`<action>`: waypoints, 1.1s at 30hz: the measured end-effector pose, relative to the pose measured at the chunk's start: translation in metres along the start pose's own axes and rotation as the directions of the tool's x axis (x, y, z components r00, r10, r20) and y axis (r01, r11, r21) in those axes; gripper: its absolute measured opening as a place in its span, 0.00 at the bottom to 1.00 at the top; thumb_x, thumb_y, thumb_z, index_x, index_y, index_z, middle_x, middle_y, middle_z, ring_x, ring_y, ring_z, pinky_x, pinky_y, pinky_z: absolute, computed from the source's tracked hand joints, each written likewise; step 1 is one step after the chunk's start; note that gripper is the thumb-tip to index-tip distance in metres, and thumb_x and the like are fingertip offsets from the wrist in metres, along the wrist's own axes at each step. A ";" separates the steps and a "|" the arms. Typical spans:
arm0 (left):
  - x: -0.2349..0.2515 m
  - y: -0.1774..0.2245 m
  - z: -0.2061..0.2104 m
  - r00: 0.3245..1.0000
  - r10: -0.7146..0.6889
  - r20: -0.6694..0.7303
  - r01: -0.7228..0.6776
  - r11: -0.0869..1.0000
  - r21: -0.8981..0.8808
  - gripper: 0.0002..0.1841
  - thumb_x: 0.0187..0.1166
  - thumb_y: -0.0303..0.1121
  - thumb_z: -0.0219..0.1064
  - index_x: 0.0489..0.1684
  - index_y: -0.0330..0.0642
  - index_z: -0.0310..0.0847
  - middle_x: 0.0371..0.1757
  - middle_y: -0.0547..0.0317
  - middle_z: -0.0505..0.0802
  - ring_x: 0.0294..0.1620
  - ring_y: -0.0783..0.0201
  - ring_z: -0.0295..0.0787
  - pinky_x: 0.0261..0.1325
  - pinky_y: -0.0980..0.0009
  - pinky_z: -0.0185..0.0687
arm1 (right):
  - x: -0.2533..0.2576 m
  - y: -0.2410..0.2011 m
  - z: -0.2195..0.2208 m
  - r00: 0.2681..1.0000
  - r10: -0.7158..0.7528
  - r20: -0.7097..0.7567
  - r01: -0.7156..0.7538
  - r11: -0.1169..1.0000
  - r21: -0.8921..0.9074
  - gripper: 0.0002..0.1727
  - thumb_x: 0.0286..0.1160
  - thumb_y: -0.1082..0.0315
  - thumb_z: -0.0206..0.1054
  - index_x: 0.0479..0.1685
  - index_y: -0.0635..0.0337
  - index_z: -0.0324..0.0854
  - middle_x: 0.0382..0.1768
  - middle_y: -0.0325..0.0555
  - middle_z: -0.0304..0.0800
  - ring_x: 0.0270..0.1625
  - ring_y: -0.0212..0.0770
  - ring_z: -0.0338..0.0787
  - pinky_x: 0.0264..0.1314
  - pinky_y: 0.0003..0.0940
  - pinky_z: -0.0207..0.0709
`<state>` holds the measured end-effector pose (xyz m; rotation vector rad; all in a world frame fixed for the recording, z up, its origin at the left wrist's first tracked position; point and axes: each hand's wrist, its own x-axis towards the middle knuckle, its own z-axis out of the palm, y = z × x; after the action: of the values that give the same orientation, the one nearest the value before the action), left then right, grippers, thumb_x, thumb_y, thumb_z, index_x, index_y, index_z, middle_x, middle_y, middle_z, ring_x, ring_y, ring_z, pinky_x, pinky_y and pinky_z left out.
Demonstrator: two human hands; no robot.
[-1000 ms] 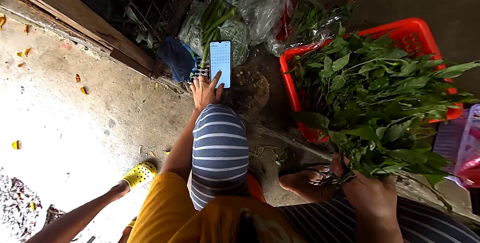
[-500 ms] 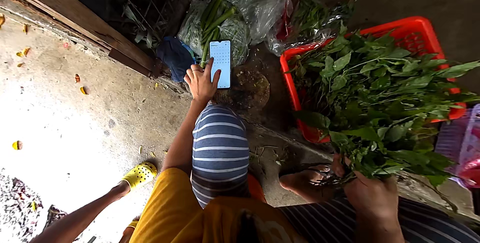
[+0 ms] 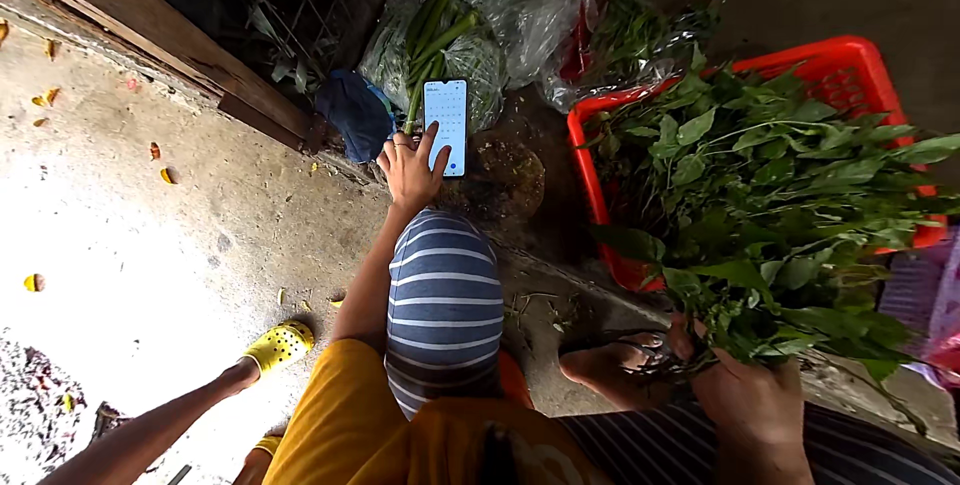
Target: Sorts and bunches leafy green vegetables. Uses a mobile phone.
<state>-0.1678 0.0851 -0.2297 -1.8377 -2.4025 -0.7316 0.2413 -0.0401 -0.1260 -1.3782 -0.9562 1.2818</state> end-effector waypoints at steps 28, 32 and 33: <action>0.002 0.014 -0.008 0.990 0.090 0.104 -0.087 0.996 -0.031 0.21 0.90 0.38 0.54 0.74 0.51 0.85 0.31 0.47 0.96 0.32 0.45 0.93 0.47 0.44 0.79 | 0.002 -0.001 0.003 1.000 0.019 0.011 -0.019 1.000 0.008 0.10 0.77 0.71 0.54 0.47 0.48 0.78 0.28 0.29 0.90 0.23 0.26 0.85 0.32 0.22 0.83; 0.002 0.013 -0.008 0.990 0.081 0.111 -0.078 0.996 -0.034 0.21 0.90 0.38 0.54 0.75 0.50 0.85 0.32 0.46 0.96 0.33 0.44 0.93 0.47 0.44 0.79 | 0.002 0.000 0.003 1.000 0.024 -0.010 -0.024 1.000 -0.019 0.10 0.75 0.73 0.53 0.47 0.50 0.76 0.26 0.29 0.89 0.23 0.27 0.85 0.31 0.24 0.83; 0.002 0.013 -0.008 0.990 0.076 0.117 -0.073 0.997 -0.034 0.21 0.90 0.38 0.53 0.75 0.51 0.84 0.33 0.46 0.96 0.34 0.44 0.93 0.48 0.44 0.79 | 0.002 -0.001 0.003 1.000 0.022 -0.013 -0.022 1.000 -0.019 0.10 0.75 0.73 0.54 0.47 0.50 0.76 0.26 0.29 0.89 0.22 0.27 0.84 0.31 0.24 0.83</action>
<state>-0.1591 0.0864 -0.2172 -2.0258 -2.3887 -0.6740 0.2387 -0.0377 -0.1255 -1.4138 -0.9494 1.2822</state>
